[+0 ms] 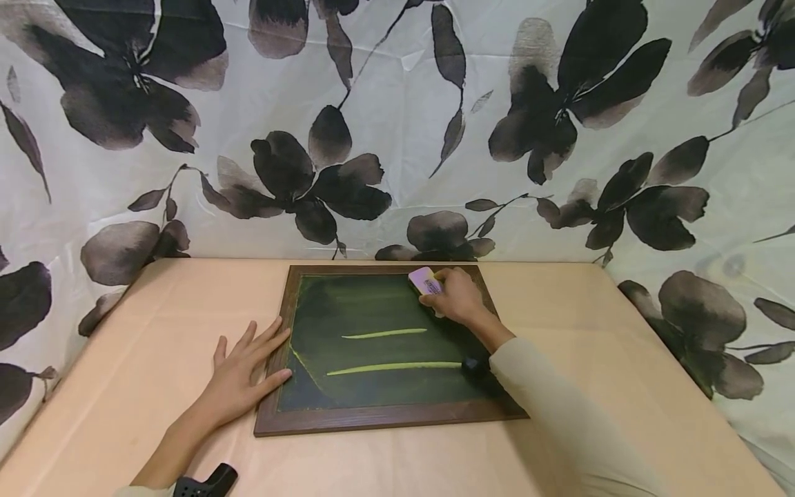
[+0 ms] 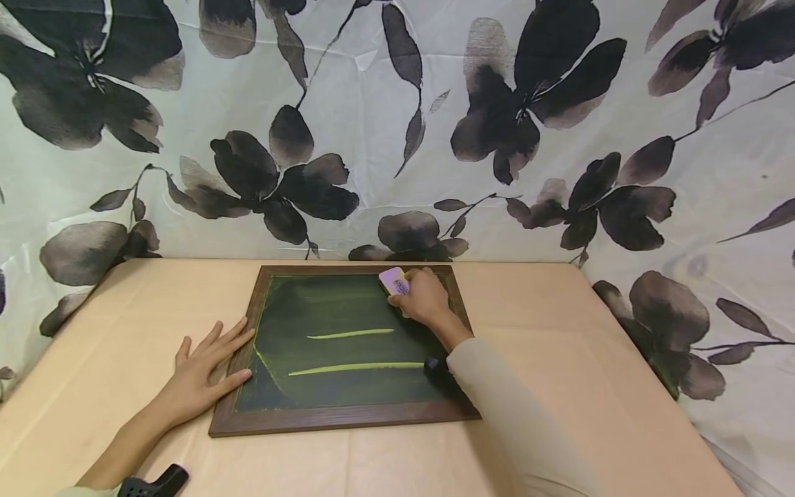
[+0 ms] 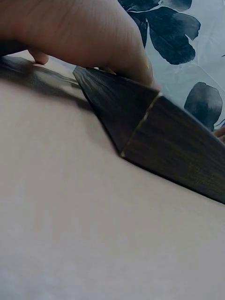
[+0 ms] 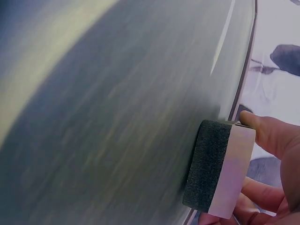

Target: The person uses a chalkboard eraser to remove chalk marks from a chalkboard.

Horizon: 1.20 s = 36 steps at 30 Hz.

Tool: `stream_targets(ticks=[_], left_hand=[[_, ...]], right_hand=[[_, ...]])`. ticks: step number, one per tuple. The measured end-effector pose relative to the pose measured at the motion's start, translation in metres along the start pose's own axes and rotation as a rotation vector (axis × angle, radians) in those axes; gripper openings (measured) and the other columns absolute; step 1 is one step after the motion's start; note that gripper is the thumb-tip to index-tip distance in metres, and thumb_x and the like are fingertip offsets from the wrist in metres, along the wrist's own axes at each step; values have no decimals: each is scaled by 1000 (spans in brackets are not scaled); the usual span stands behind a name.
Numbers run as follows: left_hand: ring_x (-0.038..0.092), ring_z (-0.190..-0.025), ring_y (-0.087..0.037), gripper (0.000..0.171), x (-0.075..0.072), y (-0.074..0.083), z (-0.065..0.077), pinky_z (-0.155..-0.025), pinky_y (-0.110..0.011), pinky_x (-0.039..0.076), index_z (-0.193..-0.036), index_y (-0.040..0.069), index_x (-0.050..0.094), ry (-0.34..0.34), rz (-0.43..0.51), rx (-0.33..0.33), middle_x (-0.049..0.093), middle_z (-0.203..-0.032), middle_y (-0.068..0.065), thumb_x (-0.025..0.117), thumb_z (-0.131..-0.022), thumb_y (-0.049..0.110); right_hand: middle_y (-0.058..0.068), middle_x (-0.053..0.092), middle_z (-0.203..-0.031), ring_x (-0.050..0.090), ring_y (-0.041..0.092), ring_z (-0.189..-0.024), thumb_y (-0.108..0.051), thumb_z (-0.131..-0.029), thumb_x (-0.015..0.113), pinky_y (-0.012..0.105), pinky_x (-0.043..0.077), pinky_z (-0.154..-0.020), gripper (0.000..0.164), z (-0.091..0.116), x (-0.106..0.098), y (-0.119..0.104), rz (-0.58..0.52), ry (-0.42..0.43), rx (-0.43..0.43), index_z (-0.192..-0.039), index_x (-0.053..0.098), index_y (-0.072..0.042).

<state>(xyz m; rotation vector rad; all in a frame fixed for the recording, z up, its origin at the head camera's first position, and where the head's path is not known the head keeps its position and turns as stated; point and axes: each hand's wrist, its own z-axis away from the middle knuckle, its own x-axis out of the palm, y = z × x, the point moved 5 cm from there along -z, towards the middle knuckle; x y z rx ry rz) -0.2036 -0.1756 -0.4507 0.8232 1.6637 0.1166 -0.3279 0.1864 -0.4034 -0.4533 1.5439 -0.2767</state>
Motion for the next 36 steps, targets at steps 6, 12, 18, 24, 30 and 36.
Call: stream_targets(ticks=[6,12,18,24,30,36], left_hand=[[16,-139,-47,64,-6,-2,1,-101,-70,-10,-146,18,44,-9,-3,2,29,-154,-9,65,-90,40],[16,-140,-45,64,-10,-3,0,-101,-70,-10,-146,19,44,-17,-3,8,29,-154,-9,65,-89,41],[18,-139,-46,63,-12,-4,3,-100,-72,-8,-145,17,46,-25,-6,6,30,-154,-9,65,-89,41],[17,-140,-45,63,-13,-2,3,-100,-71,-8,-145,18,45,-42,3,15,30,-154,-7,65,-90,42],[17,-140,-44,63,-15,0,4,-100,-71,-7,-144,18,46,-50,9,21,30,-154,-6,65,-89,42],[17,-140,-44,63,-14,-1,12,-100,-71,-6,-145,18,46,-52,7,6,30,-154,-6,64,-89,42]], right_hand=[[17,57,-112,56,25,-82,-36,-80,77,38,47,-62,62,-3,11,-24,-12,-14,1,-128,59,0],[13,60,-103,58,23,-80,-36,-79,77,38,49,-63,62,-6,20,-46,-16,-22,17,-127,59,-1],[11,62,-100,57,21,-79,-36,-79,78,35,48,-62,61,-7,34,-72,-13,-41,4,-125,61,-1],[10,59,-105,55,19,-81,-37,-78,79,33,46,-62,60,-2,49,-110,-6,-65,-29,-125,62,-3],[9,57,-102,55,19,-79,-38,-78,78,33,46,-61,59,7,62,-147,9,-78,-74,-123,63,-4],[7,56,-101,55,17,-80,-40,-78,78,33,47,-62,60,15,73,-166,21,-135,-116,-125,62,-6]])
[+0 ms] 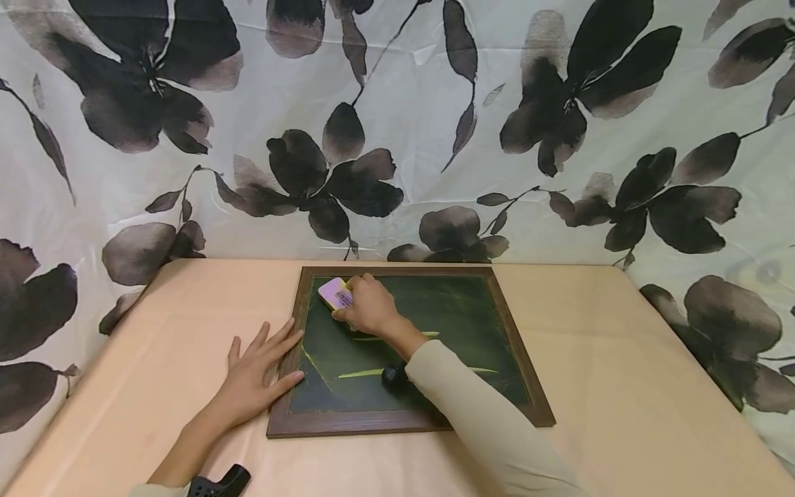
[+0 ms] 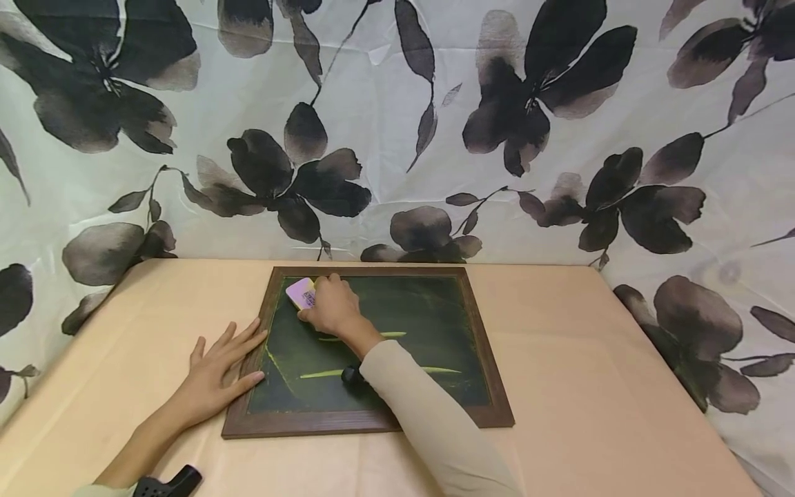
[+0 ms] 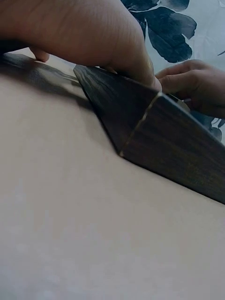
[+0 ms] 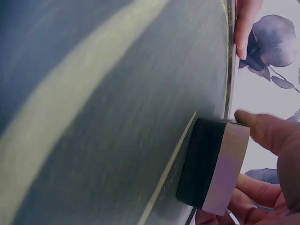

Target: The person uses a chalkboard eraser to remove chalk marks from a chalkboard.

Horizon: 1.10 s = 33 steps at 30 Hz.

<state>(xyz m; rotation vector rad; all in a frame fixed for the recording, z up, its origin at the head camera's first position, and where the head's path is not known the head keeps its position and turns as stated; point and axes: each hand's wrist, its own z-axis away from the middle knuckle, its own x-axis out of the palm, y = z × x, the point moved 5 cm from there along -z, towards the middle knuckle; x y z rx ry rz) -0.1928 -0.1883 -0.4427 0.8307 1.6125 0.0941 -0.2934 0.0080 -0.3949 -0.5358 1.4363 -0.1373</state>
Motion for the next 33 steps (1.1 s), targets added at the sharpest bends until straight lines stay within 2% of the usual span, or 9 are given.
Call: stream_targets(ticks=[5,8,11,17,23,28,33], left_hand=[[18,-139,-46,63,-1,2,1,-100,-72,-5,-144,18,46,3,0,1,31,-154,-6,64,-89,42],[18,-139,-45,63,1,2,0,-100,-72,-5,-145,18,45,6,-3,2,31,-154,-6,64,-90,42],[18,-140,-45,63,3,1,-2,-101,-72,-6,-145,18,45,5,-2,3,30,-154,-6,64,-90,42],[18,-140,-44,64,3,0,-5,-100,-72,-5,-145,19,45,11,-14,-2,30,-154,-6,64,-90,43],[19,-139,-45,63,3,3,-5,-101,-72,-5,-145,18,45,7,-8,4,30,-154,-7,64,-90,42],[20,-138,-47,62,2,4,-3,-100,-72,-5,-144,17,46,10,-5,6,31,-153,-8,65,-90,41],[19,-138,-46,62,1,4,-4,-100,-72,-5,-144,18,46,13,-7,10,31,-154,-7,65,-89,40]], right_hand=[[4,55,-99,53,15,-81,-42,-79,76,32,47,-62,60,1,-1,2,21,-36,-25,-127,62,-9],[4,56,-97,53,15,-82,-42,-79,76,32,47,-63,58,2,-8,15,40,-18,-28,-125,63,-8],[5,57,-97,54,17,-82,-41,-79,77,35,47,-63,56,7,-22,43,56,30,5,-122,63,-8],[13,59,-104,56,23,-80,-38,-80,76,39,48,-60,59,25,-56,118,29,88,117,-125,61,-2],[19,61,-107,57,27,-82,-35,-81,74,39,47,-61,60,51,-80,166,23,128,169,-124,59,5],[20,60,-98,57,27,-75,-31,-81,75,36,47,-58,58,76,-93,185,-4,165,157,-119,60,10],[18,59,-95,55,25,-73,-29,-81,75,32,46,-55,55,92,-94,189,-33,156,119,-117,61,10]])
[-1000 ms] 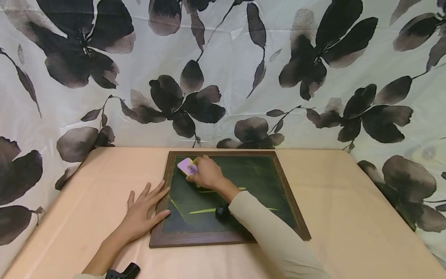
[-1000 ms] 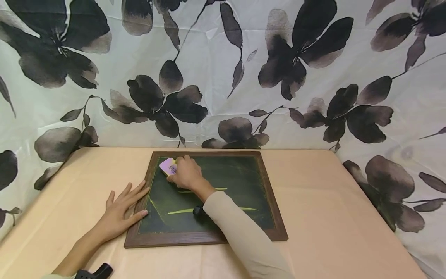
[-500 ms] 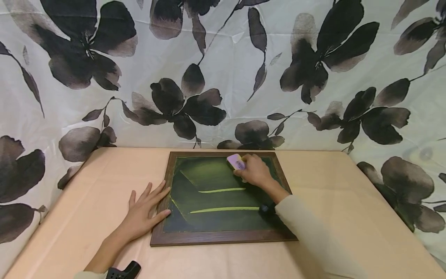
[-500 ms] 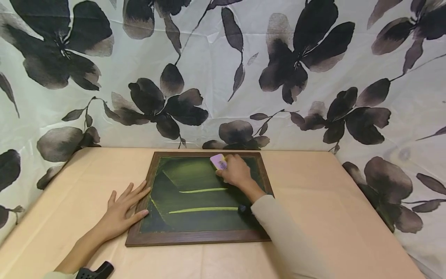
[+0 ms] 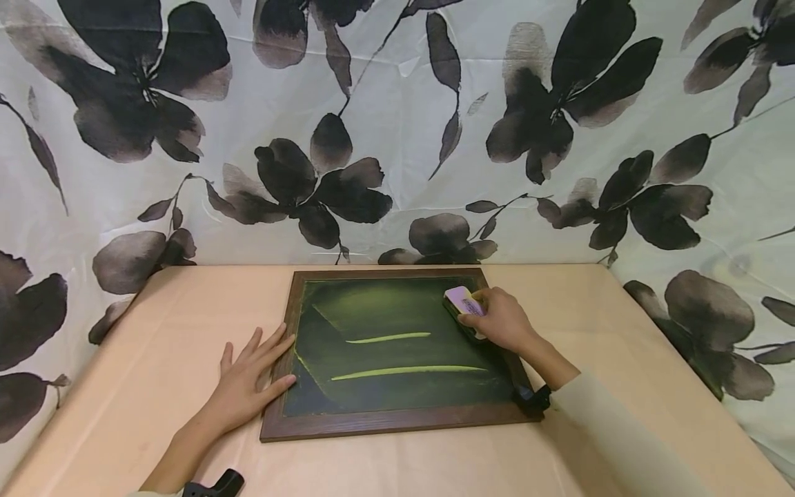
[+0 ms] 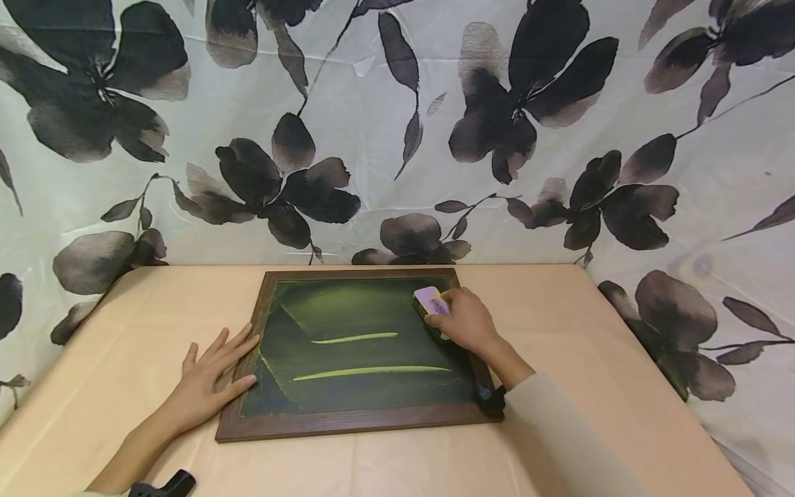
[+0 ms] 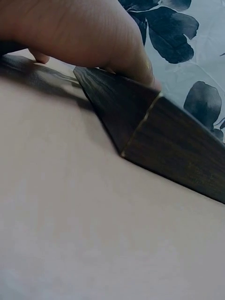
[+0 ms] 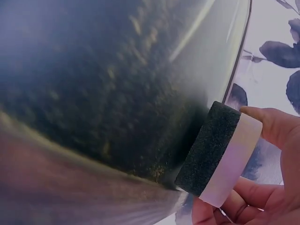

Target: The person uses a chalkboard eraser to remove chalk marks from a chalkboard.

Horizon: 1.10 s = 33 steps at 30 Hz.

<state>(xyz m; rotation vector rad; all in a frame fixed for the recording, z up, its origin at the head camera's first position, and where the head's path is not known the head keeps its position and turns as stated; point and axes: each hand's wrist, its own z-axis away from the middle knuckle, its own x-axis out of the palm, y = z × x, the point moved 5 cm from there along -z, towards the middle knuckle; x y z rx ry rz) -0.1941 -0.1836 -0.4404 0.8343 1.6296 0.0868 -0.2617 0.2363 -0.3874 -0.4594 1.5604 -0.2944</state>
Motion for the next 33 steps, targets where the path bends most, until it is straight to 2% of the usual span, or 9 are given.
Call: stream_targets(ticks=[5,10,15,19,23,33], left_hand=[[19,-139,-46,63,2,-1,0,-99,-73,-6,-144,18,46,-3,3,4,30,-154,-7,65,-89,41],[19,-138,-47,62,2,-2,-2,-100,-72,-7,-144,18,46,4,4,14,30,-154,-7,65,-90,40],[20,-138,-47,62,2,-3,-3,-99,-72,-7,-145,19,46,7,8,13,31,-154,-8,65,-89,40],[19,-138,-47,63,2,-4,-2,-100,-72,-8,-145,19,45,2,12,6,31,-154,-8,65,-89,40],[19,-138,-46,63,3,-5,-1,-100,-71,-8,-145,19,45,6,12,9,30,-154,-8,65,-90,40],[19,-138,-46,62,4,-4,0,-100,-72,-7,-145,18,46,15,8,13,31,-154,-7,65,-89,40]], right_hand=[[15,63,-91,56,22,-68,-30,-79,76,31,45,-52,55,4,4,-3,24,14,-28,-116,63,9],[10,66,-77,55,19,-59,-31,-76,78,32,42,-49,52,0,6,-14,103,52,-67,-107,67,9],[8,64,-70,55,18,-56,-31,-75,78,32,43,-48,47,-2,13,-29,126,65,-95,-99,69,8],[4,58,-63,52,17,-54,-32,-76,76,32,42,-46,36,-3,21,-47,171,73,-140,-84,68,2],[4,52,-60,50,17,-51,-31,-77,74,31,41,-43,31,-3,30,-63,203,79,-156,-72,61,-3],[5,52,-63,50,17,-51,-31,-80,72,32,44,-45,32,-6,56,-111,187,35,-177,-79,63,-1]])
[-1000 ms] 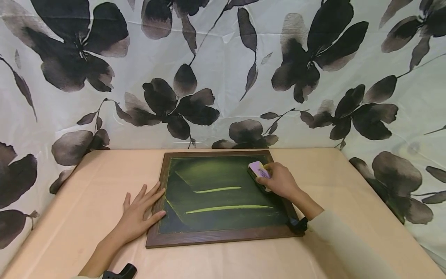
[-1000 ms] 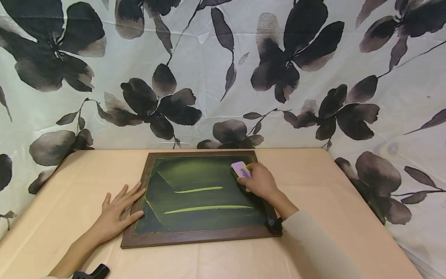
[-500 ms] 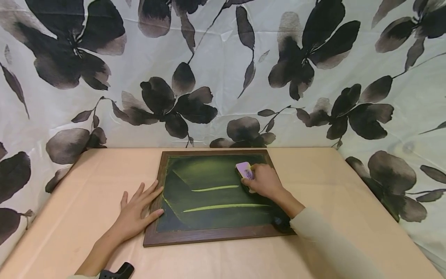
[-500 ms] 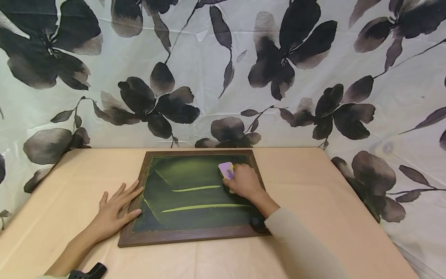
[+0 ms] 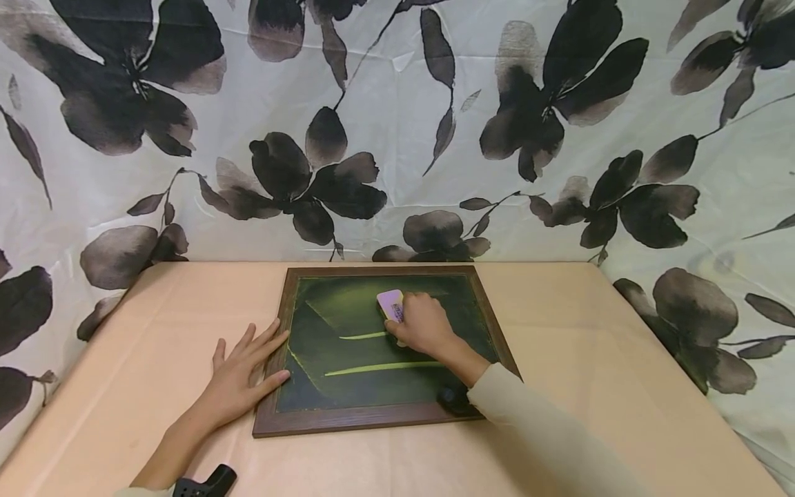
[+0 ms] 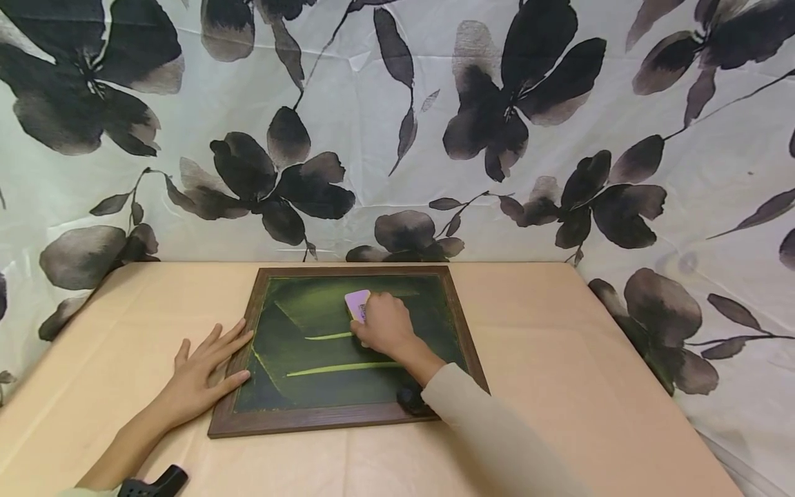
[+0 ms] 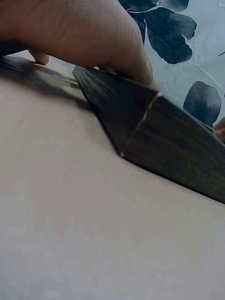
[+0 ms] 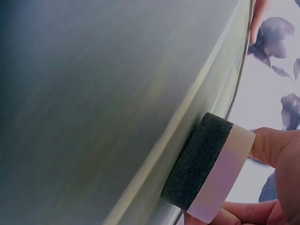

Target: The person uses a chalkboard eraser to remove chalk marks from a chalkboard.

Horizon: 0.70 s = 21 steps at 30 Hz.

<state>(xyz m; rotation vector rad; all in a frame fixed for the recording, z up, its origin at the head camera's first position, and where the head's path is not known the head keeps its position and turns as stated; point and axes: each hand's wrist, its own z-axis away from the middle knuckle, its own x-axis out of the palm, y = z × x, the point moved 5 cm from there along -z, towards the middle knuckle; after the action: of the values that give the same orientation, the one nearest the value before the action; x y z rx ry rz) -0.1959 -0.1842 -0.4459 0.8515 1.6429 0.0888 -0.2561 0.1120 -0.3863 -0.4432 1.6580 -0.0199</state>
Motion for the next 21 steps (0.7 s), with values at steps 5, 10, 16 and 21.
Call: stream_targets(ticks=[5,10,16,21], left_hand=[[18,-139,-45,63,-1,-2,0,-100,-71,-8,-145,19,46,3,4,0,30,-154,-7,65,-89,41],[19,-140,-44,63,0,-2,-1,-100,-72,-8,-144,20,47,7,4,6,32,-153,-7,67,-88,41],[19,-139,-45,62,-2,-1,-1,-100,-72,-7,-144,19,47,-14,10,-1,31,-154,-8,65,-89,41],[19,-139,-46,62,-4,-4,1,-99,-73,-6,-144,19,46,-25,5,2,31,-154,-7,65,-89,41]], right_hand=[[2,51,-60,49,15,-48,-31,-80,72,28,41,-42,29,-8,11,-28,-46,-17,-37,-75,61,-5],[0,49,-57,48,14,-47,-31,-79,71,28,41,-43,29,-13,18,-52,-69,-22,-75,-67,57,-9],[-2,51,-56,49,11,-47,-37,-79,72,28,45,-45,31,-19,26,-85,-68,-64,-93,-68,60,-10],[0,53,-64,52,13,-53,-42,-80,73,28,46,-47,35,-17,30,-102,-24,-96,-93,-78,64,-8]])
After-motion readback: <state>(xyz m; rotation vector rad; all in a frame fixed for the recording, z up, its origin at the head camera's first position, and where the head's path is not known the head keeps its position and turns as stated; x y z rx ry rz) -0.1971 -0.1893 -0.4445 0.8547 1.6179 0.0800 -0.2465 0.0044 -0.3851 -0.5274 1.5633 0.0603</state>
